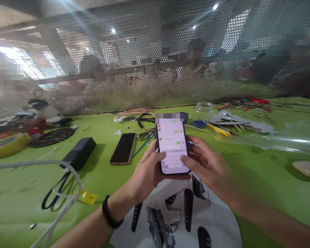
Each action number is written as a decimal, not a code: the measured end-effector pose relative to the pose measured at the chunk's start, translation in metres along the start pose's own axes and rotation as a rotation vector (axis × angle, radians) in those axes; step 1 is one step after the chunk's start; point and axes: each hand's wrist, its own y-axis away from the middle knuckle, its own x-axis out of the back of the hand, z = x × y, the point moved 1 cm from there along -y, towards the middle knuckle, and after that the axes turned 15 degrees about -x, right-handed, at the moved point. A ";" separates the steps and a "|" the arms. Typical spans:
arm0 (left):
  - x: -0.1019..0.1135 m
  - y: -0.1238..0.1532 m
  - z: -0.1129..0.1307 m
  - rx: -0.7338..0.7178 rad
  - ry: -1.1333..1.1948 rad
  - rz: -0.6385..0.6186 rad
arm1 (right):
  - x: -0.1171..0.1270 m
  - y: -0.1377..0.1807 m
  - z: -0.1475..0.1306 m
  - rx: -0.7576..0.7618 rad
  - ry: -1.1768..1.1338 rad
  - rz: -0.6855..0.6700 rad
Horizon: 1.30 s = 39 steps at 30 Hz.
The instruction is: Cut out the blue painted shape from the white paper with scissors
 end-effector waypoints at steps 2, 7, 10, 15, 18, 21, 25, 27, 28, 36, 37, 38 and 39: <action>-0.002 0.001 0.000 0.006 0.002 0.012 | 0.000 -0.002 0.002 0.013 0.010 0.031; -0.006 0.003 0.001 0.010 0.005 -0.015 | 0.001 -0.004 0.007 0.035 -0.051 0.056; -0.005 0.003 0.000 -0.004 -0.051 -0.028 | 0.001 -0.004 0.007 0.030 -0.050 0.044; -0.004 0.003 0.001 -0.003 -0.086 -0.030 | 0.001 -0.005 0.007 0.049 -0.046 0.012; -0.005 0.002 0.000 0.006 -0.042 -0.038 | 0.000 -0.004 0.008 0.033 -0.062 0.060; -0.004 0.001 -0.001 0.007 0.002 0.000 | -0.001 -0.002 0.006 0.019 -0.069 0.029; 0.000 0.000 -0.001 -0.007 0.016 0.034 | 0.000 0.001 0.002 0.026 -0.068 -0.072; 0.002 -0.001 0.000 -0.016 0.020 0.011 | 0.002 0.002 0.002 0.021 -0.061 -0.129; 0.004 -0.001 0.001 -0.019 0.025 -0.002 | 0.004 0.001 0.003 0.017 -0.054 -0.151; 0.007 -0.001 0.002 -0.012 0.048 -0.046 | 0.009 0.000 0.005 0.014 -0.023 -0.130; 0.007 -0.001 0.001 -0.011 0.055 -0.055 | 0.008 0.000 0.004 0.018 -0.025 -0.121; 0.007 0.000 0.001 -0.011 0.062 -0.062 | 0.008 0.000 0.003 0.024 -0.030 -0.112; 0.007 0.000 0.000 -0.013 0.067 -0.065 | 0.008 0.000 0.003 0.028 -0.036 -0.106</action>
